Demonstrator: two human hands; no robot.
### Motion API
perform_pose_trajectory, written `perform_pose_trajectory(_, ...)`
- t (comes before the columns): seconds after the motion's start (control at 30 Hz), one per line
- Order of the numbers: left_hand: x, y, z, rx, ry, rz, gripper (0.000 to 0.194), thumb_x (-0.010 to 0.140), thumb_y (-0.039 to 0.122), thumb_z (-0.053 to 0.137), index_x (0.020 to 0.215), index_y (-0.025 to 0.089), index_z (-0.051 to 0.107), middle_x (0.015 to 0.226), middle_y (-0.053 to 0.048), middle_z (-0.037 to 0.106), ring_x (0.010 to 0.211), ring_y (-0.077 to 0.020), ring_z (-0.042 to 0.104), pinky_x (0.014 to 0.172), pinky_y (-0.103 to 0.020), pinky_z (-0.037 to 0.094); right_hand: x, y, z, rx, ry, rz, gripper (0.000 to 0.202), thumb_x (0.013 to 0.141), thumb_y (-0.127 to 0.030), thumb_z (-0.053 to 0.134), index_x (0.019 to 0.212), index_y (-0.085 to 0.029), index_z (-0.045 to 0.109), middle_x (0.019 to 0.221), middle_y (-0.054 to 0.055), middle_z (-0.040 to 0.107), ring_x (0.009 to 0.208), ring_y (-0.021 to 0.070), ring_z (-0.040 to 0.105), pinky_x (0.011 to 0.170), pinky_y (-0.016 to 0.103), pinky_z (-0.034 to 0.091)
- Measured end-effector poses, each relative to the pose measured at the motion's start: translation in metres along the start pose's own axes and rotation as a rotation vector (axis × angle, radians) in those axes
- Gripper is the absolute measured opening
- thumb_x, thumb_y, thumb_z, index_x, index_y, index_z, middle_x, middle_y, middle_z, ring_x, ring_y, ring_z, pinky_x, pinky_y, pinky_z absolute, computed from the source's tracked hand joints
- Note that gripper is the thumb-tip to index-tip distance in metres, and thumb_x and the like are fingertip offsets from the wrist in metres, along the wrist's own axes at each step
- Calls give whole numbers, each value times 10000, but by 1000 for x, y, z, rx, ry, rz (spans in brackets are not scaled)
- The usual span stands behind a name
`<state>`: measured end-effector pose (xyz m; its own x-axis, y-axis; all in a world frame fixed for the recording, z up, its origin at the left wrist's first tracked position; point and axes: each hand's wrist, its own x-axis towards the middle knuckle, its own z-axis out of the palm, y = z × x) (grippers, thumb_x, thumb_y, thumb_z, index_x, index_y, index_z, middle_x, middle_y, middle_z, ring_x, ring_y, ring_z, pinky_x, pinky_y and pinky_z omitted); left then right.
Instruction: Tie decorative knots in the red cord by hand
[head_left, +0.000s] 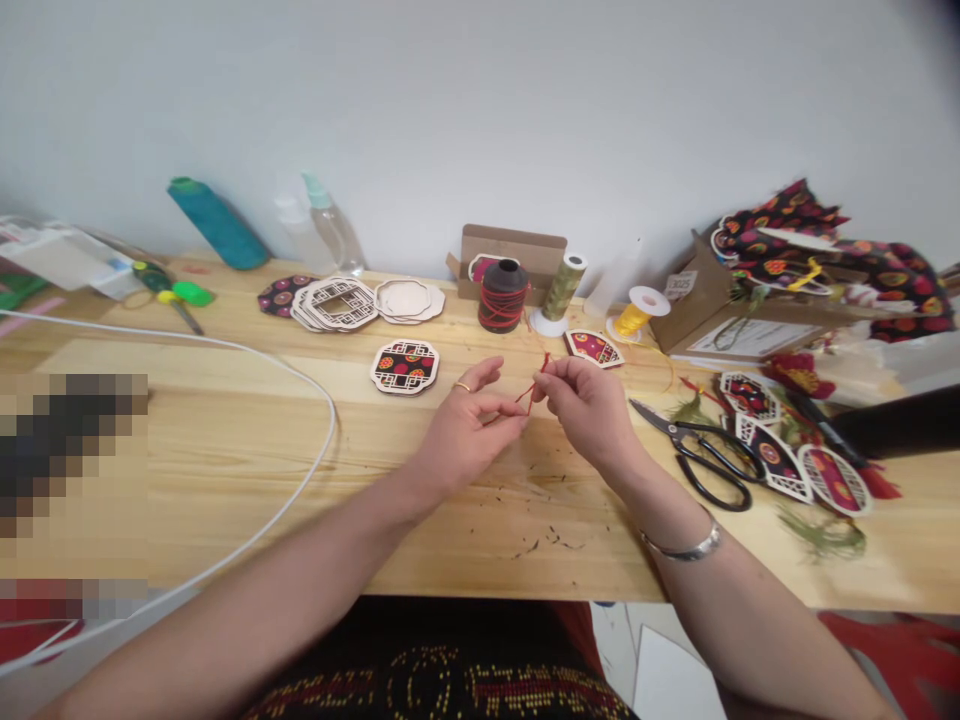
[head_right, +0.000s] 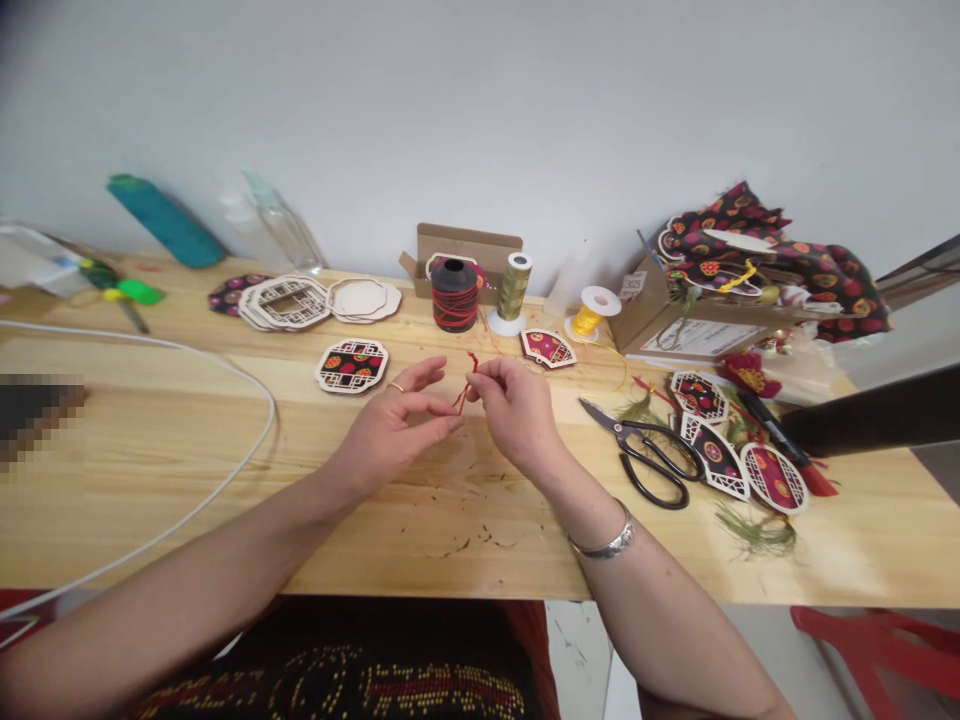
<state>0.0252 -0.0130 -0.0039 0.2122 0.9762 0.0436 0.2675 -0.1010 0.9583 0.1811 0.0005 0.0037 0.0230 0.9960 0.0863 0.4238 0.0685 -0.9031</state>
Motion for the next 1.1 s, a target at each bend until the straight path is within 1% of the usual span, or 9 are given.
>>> perform_pose_trajectory(0.1, -1, -4, 1, 17, -37, 1, 83, 695, 256, 694, 737, 201, 740, 1435, -100, 387, 1316, -285, 382, 1077, -449, 316, -2, -4, 2, 240, -78, 115, 176, 780, -309, 564, 671, -173, 541, 574, -10, 595, 444, 71, 379, 452, 221, 307)
perform_pose_trajectory(0.2, -1, -8, 2, -38, -71, 6, 93, 709, 280, 688, 729, 207, 742, 1436, -93, 376, 1325, -290, 369, 1078, -446, 319, -4, -10, 3, 449, -154, 208, 197, 754, -336, 590, 687, -177, 496, 595, -13, 604, 401, 44, 323, 400, 203, 249)
perform_pose_trajectory(0.37, -1, -4, 1, -48, -88, -23, 72, 693, 259, 686, 672, 196, 714, 1408, -96, 407, 1309, -303, 382, 1078, -461, 296, -6, -13, 3, 504, -176, 211, 258, 726, -386, 632, 678, -184, 479, 540, -42, 533, 400, 42, 327, 388, 197, 229)
perform_pose_trajectory(0.43, -1, 0, 0, -76, -48, -69, 61, 698, 237, 665, 693, 181, 688, 1396, -111, 421, 1297, -297, 398, 1073, -456, 294, -5, -11, 3, 464, -153, 191, 265, 724, -392, 642, 671, -186, 483, 525, -50, 501, 413, 50, 341, 393, 202, 241)
perform_pose_trajectory(0.6, -1, 5, 0, -313, 188, -68, 128, 736, 186, 605, 864, 176, 597, 1377, -102, 450, 1225, -218, 480, 1054, -387, 323, -5, -6, 5, 376, -153, 136, 222, 761, -347, 608, 661, -191, 485, 522, -53, 493, 427, 59, 348, 421, 215, 273)
perform_pose_trajectory(0.7, -1, 5, 2, -426, 68, -88, 231, 780, 218, 579, 1004, 164, 598, 1164, -90, 614, 1101, -187, 561, 976, -347, 402, -6, -5, 6, 346, -157, 97, 187, 769, -313, 593, 665, -193, 494, 517, -59, 484, 439, 66, 359, 442, 219, 294)
perform_pose_trajectory(0.8, -2, 4, 2, -427, -56, -97, 232, 802, 259, 576, 1004, 159, 633, 991, -58, 670, 873, -151, 615, 833, -299, 470, -6, -4, 6, 313, -152, 73, 167, 768, -298, 595, 672, -189, 511, 532, -54, 494, 455, 72, 375, 457, 223, 312)
perform_pose_trajectory(0.97, -1, 1, 0, -351, -46, -125, 172, 776, 289, 614, 882, 188, 704, 778, -8, 660, 581, -89, 496, 544, -218, 397, -4, 2, 7, 239, -152, 30, 183, 787, -320, 595, 682, -186, 530, 542, -46, 501, 479, 81, 397, 478, 226, 329)
perform_pose_trajectory(1.1, 1, 0, 0, -381, -49, -198, 155, 754, 302, 635, 832, 204, 726, 713, 5, 650, 489, -67, 407, 446, -202, 308, -4, 5, 8, 225, -158, 12, 168, 788, -323, 597, 707, -186, 541, 544, -45, 504, 493, 87, 418, 486, 225, 341)
